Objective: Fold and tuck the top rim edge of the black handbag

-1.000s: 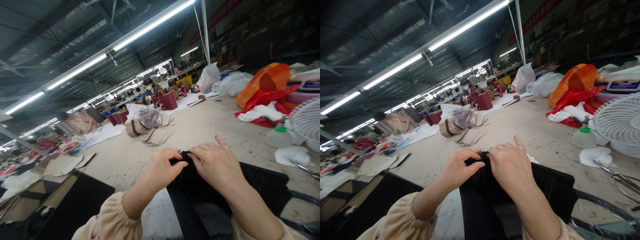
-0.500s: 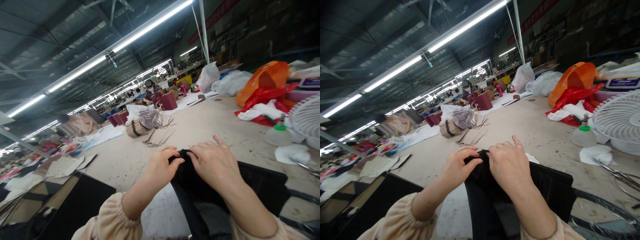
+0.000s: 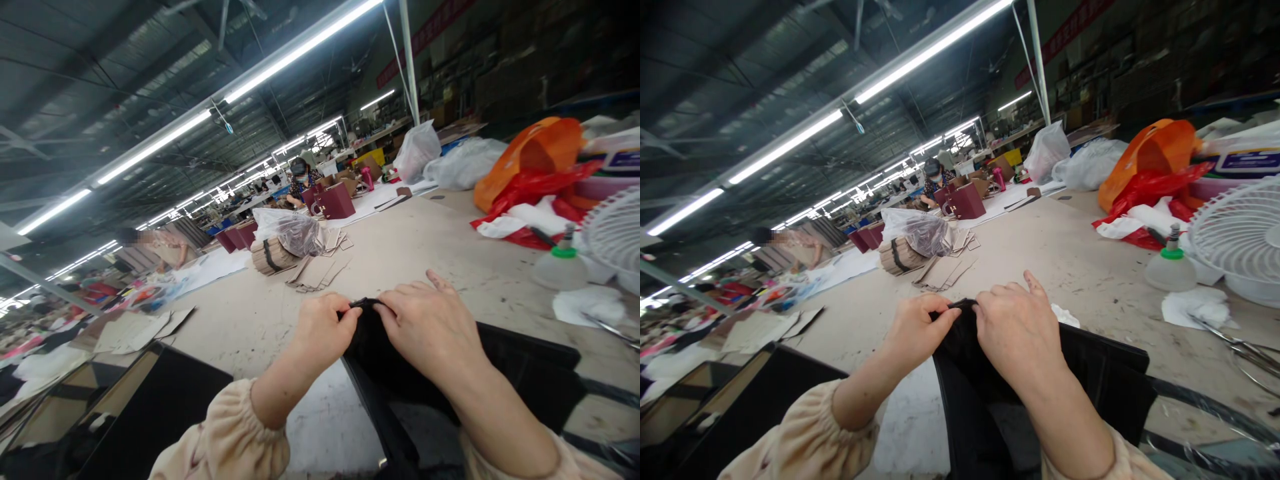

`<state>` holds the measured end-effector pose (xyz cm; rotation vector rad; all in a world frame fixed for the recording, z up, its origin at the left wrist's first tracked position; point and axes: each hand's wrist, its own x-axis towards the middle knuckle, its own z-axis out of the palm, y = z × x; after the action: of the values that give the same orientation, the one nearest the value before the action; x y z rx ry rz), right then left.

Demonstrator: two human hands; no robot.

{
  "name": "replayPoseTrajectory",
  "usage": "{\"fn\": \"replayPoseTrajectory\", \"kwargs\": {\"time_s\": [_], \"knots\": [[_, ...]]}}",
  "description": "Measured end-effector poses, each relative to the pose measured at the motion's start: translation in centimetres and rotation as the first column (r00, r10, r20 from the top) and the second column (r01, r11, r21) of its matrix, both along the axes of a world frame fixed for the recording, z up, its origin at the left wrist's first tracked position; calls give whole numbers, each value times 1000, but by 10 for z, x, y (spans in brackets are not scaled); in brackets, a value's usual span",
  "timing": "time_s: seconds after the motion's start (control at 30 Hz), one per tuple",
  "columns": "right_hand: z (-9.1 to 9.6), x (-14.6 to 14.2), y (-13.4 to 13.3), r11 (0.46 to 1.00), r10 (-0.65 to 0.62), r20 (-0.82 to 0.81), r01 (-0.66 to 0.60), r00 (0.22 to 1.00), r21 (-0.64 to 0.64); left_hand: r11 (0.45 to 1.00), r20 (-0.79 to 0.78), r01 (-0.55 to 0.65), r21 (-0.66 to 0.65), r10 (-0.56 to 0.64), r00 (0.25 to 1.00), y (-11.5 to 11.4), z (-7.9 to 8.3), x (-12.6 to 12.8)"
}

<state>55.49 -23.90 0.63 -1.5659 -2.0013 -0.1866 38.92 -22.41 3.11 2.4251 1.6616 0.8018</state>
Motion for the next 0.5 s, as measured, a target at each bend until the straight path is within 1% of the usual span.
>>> {"fn": "replayPoseTrajectory", "kwargs": {"time_s": [0.27,0.5], "knots": [[0,-2,1,1000,2,-3,-2,1000,18,997,-16,-81,-16,81,997,-1,4,5],[-1,-5,1,998,-20,4,20,1000,67,993,-36,-113,-24,113,993,4,4,9]]}}
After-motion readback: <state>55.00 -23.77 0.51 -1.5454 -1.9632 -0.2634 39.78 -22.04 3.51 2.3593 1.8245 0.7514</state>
